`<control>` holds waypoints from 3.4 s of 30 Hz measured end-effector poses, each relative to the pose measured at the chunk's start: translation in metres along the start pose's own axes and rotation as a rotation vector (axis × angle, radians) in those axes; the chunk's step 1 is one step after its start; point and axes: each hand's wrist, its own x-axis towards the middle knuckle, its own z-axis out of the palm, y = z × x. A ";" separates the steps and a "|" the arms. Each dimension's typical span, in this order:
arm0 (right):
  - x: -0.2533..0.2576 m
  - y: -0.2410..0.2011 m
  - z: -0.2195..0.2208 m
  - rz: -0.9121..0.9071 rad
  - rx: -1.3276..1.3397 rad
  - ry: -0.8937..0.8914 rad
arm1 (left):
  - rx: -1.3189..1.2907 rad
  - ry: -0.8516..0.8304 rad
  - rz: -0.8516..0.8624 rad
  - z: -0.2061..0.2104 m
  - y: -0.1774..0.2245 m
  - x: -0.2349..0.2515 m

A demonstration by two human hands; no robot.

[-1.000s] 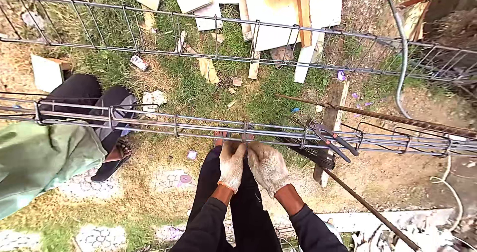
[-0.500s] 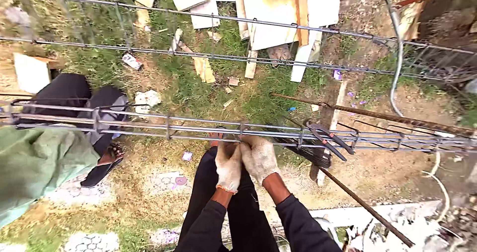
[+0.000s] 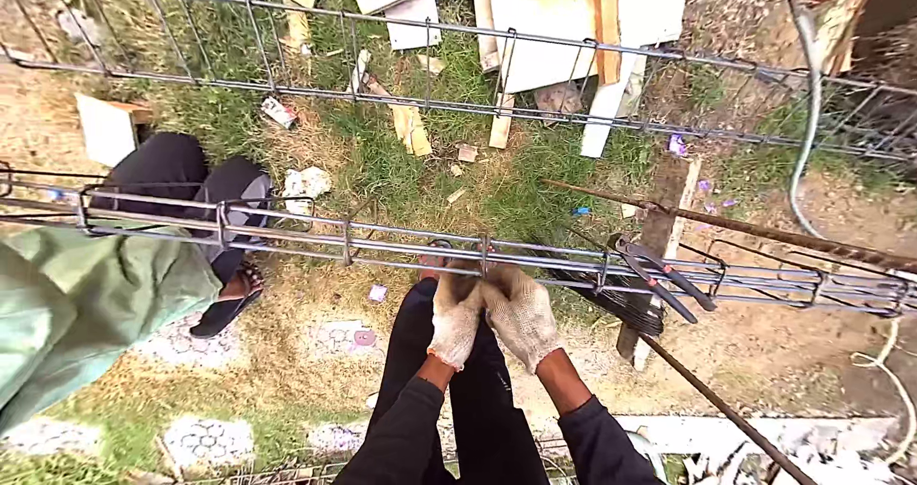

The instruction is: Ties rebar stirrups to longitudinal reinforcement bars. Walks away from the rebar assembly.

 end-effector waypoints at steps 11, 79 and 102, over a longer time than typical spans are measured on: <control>-0.005 -0.035 -0.008 0.077 -0.507 -0.069 | -0.049 0.063 0.015 0.011 -0.007 -0.001; 0.003 -0.038 -0.028 0.002 -0.714 -0.027 | -0.031 -0.117 -0.052 -0.004 0.017 0.017; -0.004 0.053 0.053 -0.033 0.034 0.230 | -0.005 -0.189 -0.101 -0.018 0.014 0.025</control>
